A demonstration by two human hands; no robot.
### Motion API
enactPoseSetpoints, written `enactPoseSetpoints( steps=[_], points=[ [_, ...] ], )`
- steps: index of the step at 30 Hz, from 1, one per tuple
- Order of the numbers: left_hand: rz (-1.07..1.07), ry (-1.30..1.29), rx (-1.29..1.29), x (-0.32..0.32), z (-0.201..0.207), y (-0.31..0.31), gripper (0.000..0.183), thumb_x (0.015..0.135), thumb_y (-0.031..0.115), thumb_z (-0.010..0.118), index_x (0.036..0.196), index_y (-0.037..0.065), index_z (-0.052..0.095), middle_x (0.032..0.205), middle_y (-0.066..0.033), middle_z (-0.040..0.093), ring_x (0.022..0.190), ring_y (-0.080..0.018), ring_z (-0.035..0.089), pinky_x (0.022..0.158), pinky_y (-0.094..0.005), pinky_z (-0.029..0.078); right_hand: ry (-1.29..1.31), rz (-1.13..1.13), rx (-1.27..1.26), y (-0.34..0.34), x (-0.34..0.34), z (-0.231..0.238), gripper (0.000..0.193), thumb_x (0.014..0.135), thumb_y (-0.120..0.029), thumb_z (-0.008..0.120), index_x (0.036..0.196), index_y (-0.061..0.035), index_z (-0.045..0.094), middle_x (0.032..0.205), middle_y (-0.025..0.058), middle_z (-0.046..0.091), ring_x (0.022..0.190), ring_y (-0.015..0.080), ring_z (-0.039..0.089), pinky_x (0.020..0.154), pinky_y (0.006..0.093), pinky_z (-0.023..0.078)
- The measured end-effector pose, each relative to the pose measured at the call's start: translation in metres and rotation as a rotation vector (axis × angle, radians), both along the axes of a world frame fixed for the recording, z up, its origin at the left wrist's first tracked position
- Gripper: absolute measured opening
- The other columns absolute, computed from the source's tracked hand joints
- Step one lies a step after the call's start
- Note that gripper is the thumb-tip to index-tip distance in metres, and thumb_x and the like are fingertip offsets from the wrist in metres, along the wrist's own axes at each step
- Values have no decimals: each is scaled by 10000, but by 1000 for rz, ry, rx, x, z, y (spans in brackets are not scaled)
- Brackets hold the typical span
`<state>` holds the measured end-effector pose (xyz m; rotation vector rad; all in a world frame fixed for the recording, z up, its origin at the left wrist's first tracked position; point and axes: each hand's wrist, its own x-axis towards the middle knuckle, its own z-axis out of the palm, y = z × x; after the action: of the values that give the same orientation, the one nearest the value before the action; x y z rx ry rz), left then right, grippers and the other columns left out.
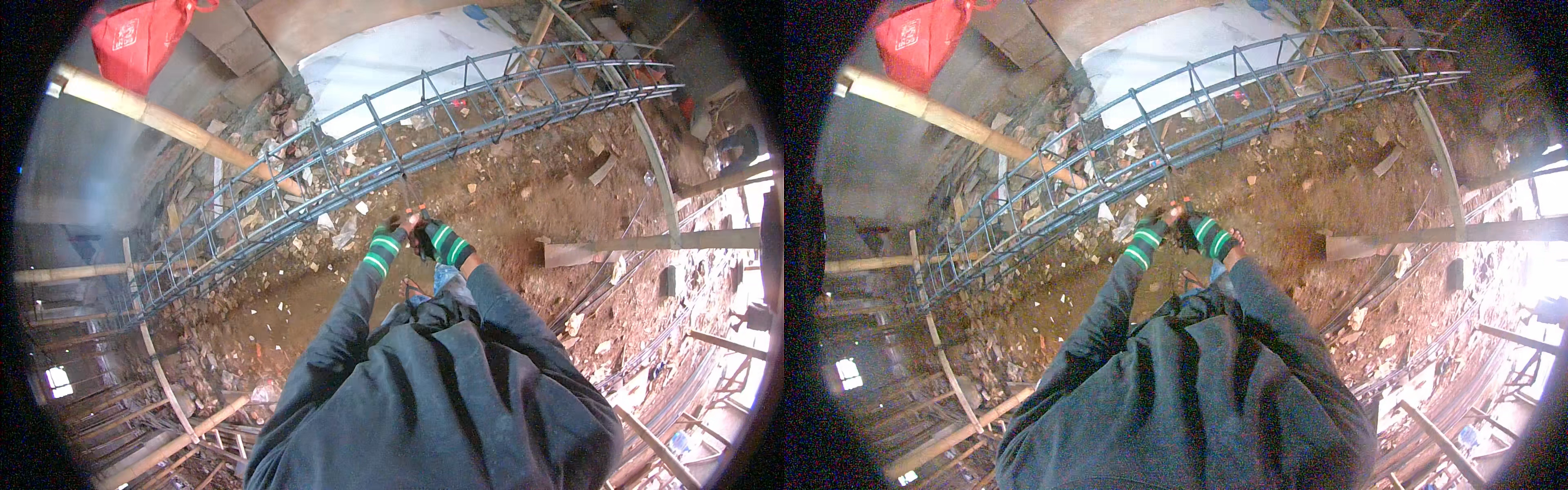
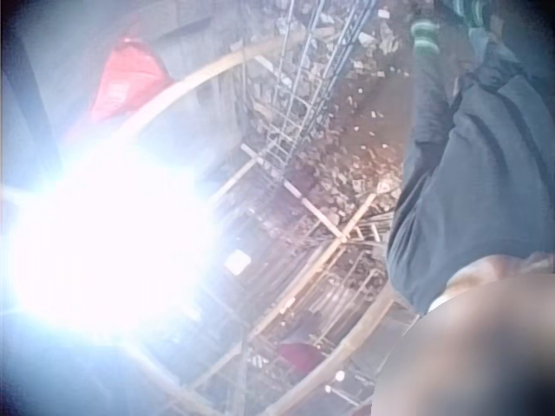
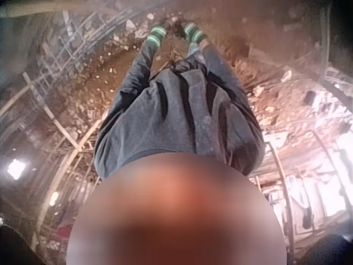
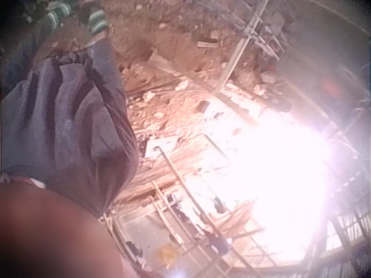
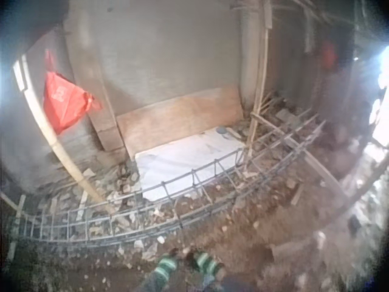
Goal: The person assembles a rebar cage on a construction site by hand, repeatedly bending and tying rebar segments together. The person moves around the cage, adjusting and securing the structure while other workers are visible in the background.
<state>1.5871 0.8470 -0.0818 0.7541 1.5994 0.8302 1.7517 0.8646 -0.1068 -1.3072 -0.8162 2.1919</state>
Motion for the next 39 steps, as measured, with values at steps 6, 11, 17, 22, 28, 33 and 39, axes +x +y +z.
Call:
enactPoseSetpoints(
  steps=[6, 11, 17, 22, 28, 33, 39],
  points=[
    [-172, -544, -379, 25, -5, 62, 449, 849, 526, 626, 917, 82, 629, 768, -74, 605, 594, -207, 556, 484, -344, 464, 414, 41, -277, -8, 20, 8, 255, 917, -374, 591, 938, -121, 599, 736, 2, 570, 644, 131, 517, 588, 305, 431],
    [244, -593, -192, 69, -19, 64, 262, 879, 324, 667, 829, 93, 554, 690, -63, 528, 609, -235, 537, 512, -406, 495, -37, -124, 332, -16, 29, -34, 369, 826, -346, 616, 984, -12, 637, 840, 109, 654, 843, 278, 625, 821, 363, 480],
    [523, -506, -47, 114, -28, 75, 273, 903, 253, 631, 739, 88, 488, 567, -38, 450, 452, -204, 434, 461, -405, 462, -1140, 336, 958, -33, 68, 10, 499, 744, -459, 650, 1051, -66, 635, 981, 155, 666, 928, 377, 622, 855, 468, 468],
    [669, -283, -67, 128, -35, 79, 256, 891, 266, 646, 805, 82, 490, 600, -35, 474, 450, -186, 461, 417, -345, 449, -1149, 35, 1070, -23, 48, 3, 438, 822, -342, 576, 1208, -136, 586, 1044, 178, 652, 894, 391, 626, 778, 482, 495],
    [629, -92, -34, 110, -64, 76, 292, 832, 287, 728, 840, 86, 516, 591, -17, 482, 460, -161, 468, 401, -309, 410, -706, 3, 811, -13, 19, -75, 389, 877, -262, 523, 1246, -143, 561, 1044, 186, 646, 878, 387, 621, 756, 474, 493],
    [454, 36, -52, 105, -42, 71, 280, 839, 262, 723, 864, 88, 505, 609, -14, 493, 470, -149, 477, 406, -297, 417, -523, 72, 839, -6, 13, -73, 400, 851, -265, 568, 1223, -118, 560, 1074, 184, 632, 911, 382, 604, 790, 464, 480],
    [206, -319, -149, 71, -20, 65, 291, 852, 255, 709, 988, 88, 513, 790, -75, 599, 624, -230, 606, 521, -367, 528, -174, 361, 486, 13, 53, -1, 412, 835, -385, 637, 1078, -55, 595, 919, 197, 662, 822, 362, 626, 734, 431, 490]
  ],
)
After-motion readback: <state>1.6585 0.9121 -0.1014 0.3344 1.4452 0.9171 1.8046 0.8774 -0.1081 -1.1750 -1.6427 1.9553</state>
